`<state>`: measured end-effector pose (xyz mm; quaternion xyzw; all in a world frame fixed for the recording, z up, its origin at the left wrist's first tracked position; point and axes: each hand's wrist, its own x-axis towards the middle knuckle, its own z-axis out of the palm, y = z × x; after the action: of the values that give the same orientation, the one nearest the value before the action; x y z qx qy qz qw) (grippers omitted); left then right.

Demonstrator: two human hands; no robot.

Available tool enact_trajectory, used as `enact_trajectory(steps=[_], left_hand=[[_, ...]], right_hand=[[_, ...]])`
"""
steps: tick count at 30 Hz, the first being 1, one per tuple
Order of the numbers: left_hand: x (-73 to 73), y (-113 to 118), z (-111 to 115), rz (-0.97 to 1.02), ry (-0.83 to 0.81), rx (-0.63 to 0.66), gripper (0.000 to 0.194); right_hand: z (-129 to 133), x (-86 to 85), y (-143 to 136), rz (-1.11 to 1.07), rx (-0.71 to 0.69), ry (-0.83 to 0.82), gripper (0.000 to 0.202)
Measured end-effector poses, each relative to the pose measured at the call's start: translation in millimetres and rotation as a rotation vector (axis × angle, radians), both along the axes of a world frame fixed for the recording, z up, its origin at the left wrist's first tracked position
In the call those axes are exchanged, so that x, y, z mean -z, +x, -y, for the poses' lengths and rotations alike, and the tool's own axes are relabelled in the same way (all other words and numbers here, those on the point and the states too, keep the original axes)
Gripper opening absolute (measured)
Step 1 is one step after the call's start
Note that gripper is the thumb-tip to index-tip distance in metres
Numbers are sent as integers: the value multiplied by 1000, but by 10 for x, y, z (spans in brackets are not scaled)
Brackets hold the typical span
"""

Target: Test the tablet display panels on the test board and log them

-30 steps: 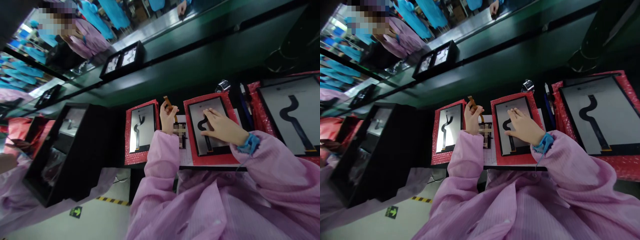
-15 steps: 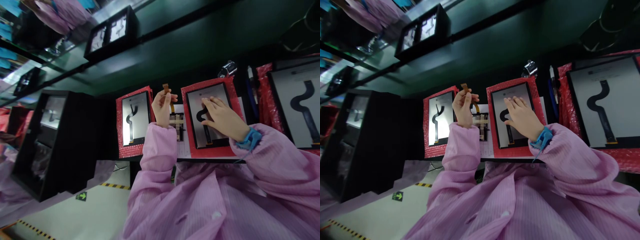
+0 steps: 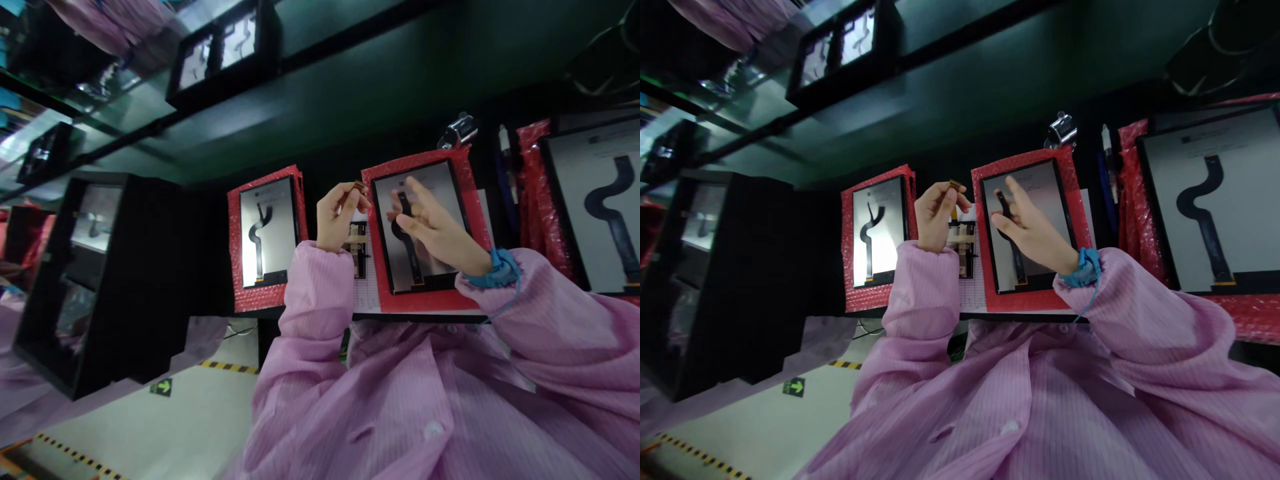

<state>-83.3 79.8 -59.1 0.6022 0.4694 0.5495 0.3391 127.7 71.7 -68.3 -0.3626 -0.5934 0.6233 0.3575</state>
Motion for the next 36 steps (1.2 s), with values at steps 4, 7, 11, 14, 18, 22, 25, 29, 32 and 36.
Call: enact_trajectory(steps=[4, 7, 11, 14, 18, 22, 25, 29, 32, 36], left_hand=[[-29, 9, 37, -194, -5, 66, 46], [-38, -2, 45, -392, 22, 121, 47], [-29, -18, 40, -542, 45, 189, 36], [-34, -23, 47, -592, 41, 275, 30], [-45, -18, 60, -651, 2, 382, 26], [-47, -9, 67, -651, 14, 406, 26], [-57, -2, 75, -652, 17, 404, 26], [-76, 5, 82, -657, 22, 401, 27], [-86, 9, 84, -659, 19, 401, 27], [-91, 13, 85, -661, 11, 402, 27]], right_hand=[[35, 3, -50, -54, -28, -53, 57], [-4, -60, -20, 38, -80, 30, 46], [-90, -152, 38, 225, -163, 261, 30], [-114, -158, 46, 329, -128, 429, 31], [-107, -114, 32, 382, -131, 561, 30], [-112, -99, 29, 411, -149, 581, 30], [-121, -110, 34, 422, -165, 576, 29], [-124, -123, 38, 418, -172, 575, 30], [-123, -123, 40, 415, -172, 573, 29], [-122, -117, 39, 405, -181, 567, 30]])
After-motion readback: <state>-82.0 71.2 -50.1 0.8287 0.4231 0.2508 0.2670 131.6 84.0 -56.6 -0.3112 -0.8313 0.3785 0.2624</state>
